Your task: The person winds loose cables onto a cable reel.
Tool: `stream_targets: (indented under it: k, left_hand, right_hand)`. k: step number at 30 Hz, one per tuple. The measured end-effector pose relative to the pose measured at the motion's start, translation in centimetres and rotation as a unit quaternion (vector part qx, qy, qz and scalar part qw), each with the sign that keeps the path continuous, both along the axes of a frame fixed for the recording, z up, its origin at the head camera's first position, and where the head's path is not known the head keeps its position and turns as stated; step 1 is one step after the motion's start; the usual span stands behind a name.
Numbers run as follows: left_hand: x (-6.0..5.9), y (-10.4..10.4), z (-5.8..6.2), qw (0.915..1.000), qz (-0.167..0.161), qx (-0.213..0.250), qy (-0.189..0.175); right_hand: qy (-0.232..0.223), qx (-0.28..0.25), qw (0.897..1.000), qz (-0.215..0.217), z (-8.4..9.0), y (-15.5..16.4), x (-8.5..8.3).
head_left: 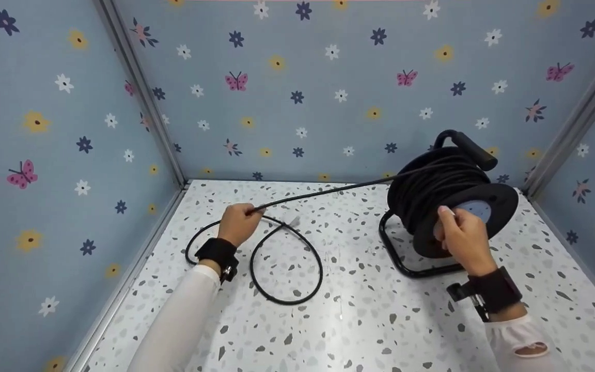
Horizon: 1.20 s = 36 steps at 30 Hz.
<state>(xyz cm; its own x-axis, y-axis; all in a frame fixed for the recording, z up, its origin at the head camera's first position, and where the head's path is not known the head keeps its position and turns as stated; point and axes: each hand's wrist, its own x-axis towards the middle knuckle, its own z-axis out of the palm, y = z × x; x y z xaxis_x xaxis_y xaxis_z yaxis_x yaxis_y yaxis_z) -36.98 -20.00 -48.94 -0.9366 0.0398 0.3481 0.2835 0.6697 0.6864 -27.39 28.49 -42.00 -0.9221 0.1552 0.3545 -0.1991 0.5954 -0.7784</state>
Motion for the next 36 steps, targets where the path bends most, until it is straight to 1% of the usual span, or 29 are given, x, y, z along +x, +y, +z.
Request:
stream_targets:
  k: [2, 4, 7, 9, 13, 16, 20, 24, 27, 31, 34, 36]
  left_hand:
    - [0.6, 0.4, -0.5, 0.9979, -0.042, -0.039, 0.030]
    - [1.2, 1.0, -1.0, 0.9929, -0.077, -0.073, 0.055]
    - [2.0, 2.2, -1.6, 0.9841, -0.111, -0.109, 0.087]
    - [2.5, 2.9, -1.9, 0.9779, -0.133, -0.129, 0.097]
    - [2.9, 4.7, -1.8, 0.9655, -0.176, -0.154, 0.115]
    - [2.9, 6.1, -1.4, 0.9595, -0.194, -0.158, 0.130]
    - [2.9, 8.0, -0.9, 0.9566, -0.204, -0.162, 0.130]
    - [3.0, 10.1, -1.1, 0.9553, -0.206, -0.173, 0.124]
    - [3.1, 11.7, -1.6, 0.9577, -0.204, -0.168, 0.114]
    - [3.3, 13.8, -2.0, 0.9636, -0.196, -0.157, 0.092]
    - [3.5, 15.5, -1.9, 0.9666, -0.188, -0.154, 0.081]
    - [3.6, 16.7, -1.7, 0.9678, -0.181, -0.155, 0.082]
  right_hand:
    - [-0.001, -0.009, 1.000, -0.002, 0.4, 0.6, -0.1]
    - [-0.004, -0.026, 1.000, -0.004, 0.9, 1.2, -0.4]
    - [-0.015, -0.056, 0.998, -0.011, 1.6, 2.2, -0.7]
    - [-0.021, -0.075, 0.997, -0.019, 2.1, 2.9, -0.9]
    - [-0.030, -0.098, 0.994, -0.041, 2.7, 4.4, -1.3]
    - [-0.025, -0.093, 0.993, -0.061, 2.8, 5.5, -1.6]
    - [-0.015, -0.053, 0.995, -0.083, 2.8, 7.1, -1.8]
    - [-0.023, -0.014, 0.996, -0.088, 2.6, 8.8, -1.8]
    - [-0.028, 0.004, 0.996, -0.090, 2.3, 9.8, -1.9]
    - [-0.026, 0.041, 0.992, -0.116, 1.7, 10.6, -2.0]
    - [-0.030, 0.072, 0.987, -0.140, 1.2, 11.3, -2.0]
    - [-0.039, 0.083, 0.985, -0.147, 0.8, 11.8, -2.1]
